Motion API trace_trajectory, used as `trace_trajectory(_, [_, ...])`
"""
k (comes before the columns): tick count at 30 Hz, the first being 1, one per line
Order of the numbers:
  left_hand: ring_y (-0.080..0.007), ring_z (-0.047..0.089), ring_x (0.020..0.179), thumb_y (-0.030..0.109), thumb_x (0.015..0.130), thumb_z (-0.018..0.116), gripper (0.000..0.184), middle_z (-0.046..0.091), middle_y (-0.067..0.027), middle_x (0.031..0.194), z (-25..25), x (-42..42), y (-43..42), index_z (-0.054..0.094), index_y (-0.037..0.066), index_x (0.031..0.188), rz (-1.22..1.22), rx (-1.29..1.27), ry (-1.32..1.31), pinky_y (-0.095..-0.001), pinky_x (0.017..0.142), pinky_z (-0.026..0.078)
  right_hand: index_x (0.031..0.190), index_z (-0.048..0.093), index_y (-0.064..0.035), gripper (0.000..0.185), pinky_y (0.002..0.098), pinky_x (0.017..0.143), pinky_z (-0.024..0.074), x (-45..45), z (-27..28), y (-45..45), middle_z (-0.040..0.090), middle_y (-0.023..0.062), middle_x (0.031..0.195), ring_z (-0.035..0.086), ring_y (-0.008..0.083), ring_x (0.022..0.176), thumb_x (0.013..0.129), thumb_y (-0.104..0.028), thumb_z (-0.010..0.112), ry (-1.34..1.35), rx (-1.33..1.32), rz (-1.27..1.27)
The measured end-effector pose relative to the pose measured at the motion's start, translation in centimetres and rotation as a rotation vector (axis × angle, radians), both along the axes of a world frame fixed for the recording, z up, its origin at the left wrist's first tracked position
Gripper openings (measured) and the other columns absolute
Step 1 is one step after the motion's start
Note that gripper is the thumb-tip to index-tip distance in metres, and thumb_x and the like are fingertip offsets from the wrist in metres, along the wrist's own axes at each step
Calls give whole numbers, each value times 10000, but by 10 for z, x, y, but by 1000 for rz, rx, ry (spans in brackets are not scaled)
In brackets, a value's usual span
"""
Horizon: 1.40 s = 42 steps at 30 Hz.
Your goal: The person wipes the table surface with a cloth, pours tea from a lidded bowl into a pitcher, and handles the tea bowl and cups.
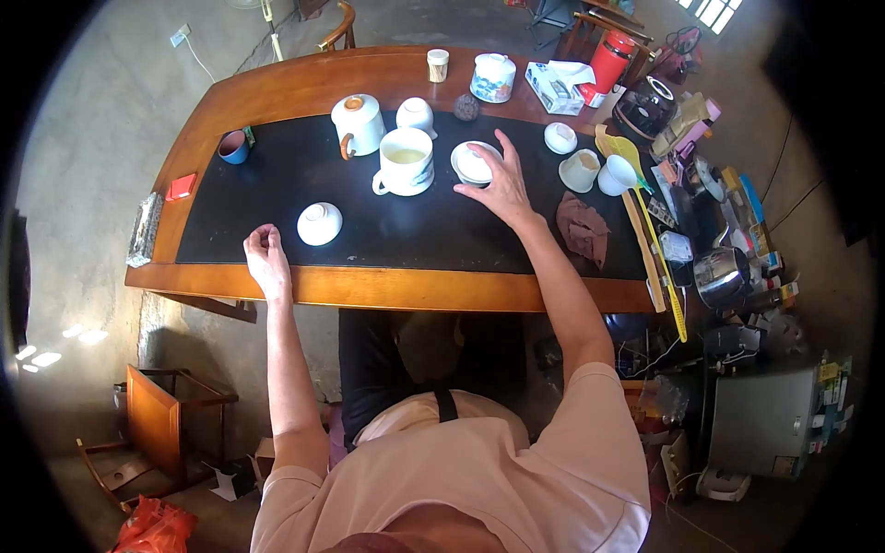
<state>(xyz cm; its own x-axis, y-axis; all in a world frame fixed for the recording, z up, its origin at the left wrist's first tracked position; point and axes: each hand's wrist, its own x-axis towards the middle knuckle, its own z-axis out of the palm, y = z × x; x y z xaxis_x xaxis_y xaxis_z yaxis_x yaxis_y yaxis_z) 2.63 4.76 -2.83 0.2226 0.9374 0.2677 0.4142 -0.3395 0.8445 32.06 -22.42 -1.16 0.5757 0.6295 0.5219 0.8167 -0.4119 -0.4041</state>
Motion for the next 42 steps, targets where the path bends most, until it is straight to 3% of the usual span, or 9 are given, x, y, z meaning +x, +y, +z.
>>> trace_trajectory(6, [-213,598,916,195,939,585,186,575,-107,1099,4,-2,-1,684,50,1004,-31,21,53,-314,821,519,1289,566,-206,706,446,1117,333,2,-8,3,231,227,1495,305,413,1374,662,-326,868,199,27,-23])
trace_trajectory(17, [-244,603,940,158,926,591,151,579,-115,1104,4,-1,-1,689,47,958,-36,25,56,-334,839,510,1260,581,-184,640,431,1085,367,2,-8,6,377,239,1421,368,398,1343,686,-275,850,215,82,-13])
trace_trajectory(25, [-284,549,1079,359,825,701,330,576,-130,1145,-1,5,2,679,98,1025,-104,10,-7,-416,913,487,1212,619,-148,605,436,1023,407,14,-23,7,485,201,1287,483,378,1194,672,-284,855,94,186,52])
trace_trajectory(27, [-307,492,1162,419,759,757,550,544,-142,1202,5,8,-3,612,93,1178,-199,183,222,-439,969,447,1207,620,-148,612,436,1025,392,16,-23,9,493,194,1282,473,366,1199,662,-291,858,90,181,39])
trace_trajectory(30, [-347,429,1207,413,651,824,845,472,-165,1302,17,18,-12,465,106,1352,-299,139,371,-430,1047,366,1203,622,-147,602,440,1037,368,13,-21,4,497,184,1283,462,350,1214,668,-298,852,78,162,24])
trace_trajectory(33, [-360,429,1209,383,633,826,854,481,-176,1293,28,33,-18,464,115,1359,-374,265,561,-433,1051,365,1200,624,-153,586,449,1054,325,11,-21,3,509,161,1283,456,335,1230,678,-307,841,55,171,31])
trace_trajectory(36, [-362,475,1173,323,652,819,784,511,-185,1251,46,49,-17,507,122,1342,-464,141,708,-416,1029,398,1205,620,-157,601,451,1066,299,9,-15,2,505,155,1294,459,328,1233,673,-330,841,72,140,34])
trace_trajectory(40, [-345,503,1182,344,709,788,646,512,-153,1254,61,68,-13,593,178,1303,-462,57,912,-393,1035,433,1232,606,-202,642,592,1093,209,19,-22,5,475,142,1336,424,316,1299,659,-370,844,131,62,12])
trace_trajectory(42, [-346,508,1187,342,725,775,618,510,-155,1262,69,67,-12,597,207,1302,-488,22,917,-401,1034,437,1227,607,-186,616,509,1078,262,21,-25,5,494,147,1323,443,314,1277,677,-344,836,51,84,8])
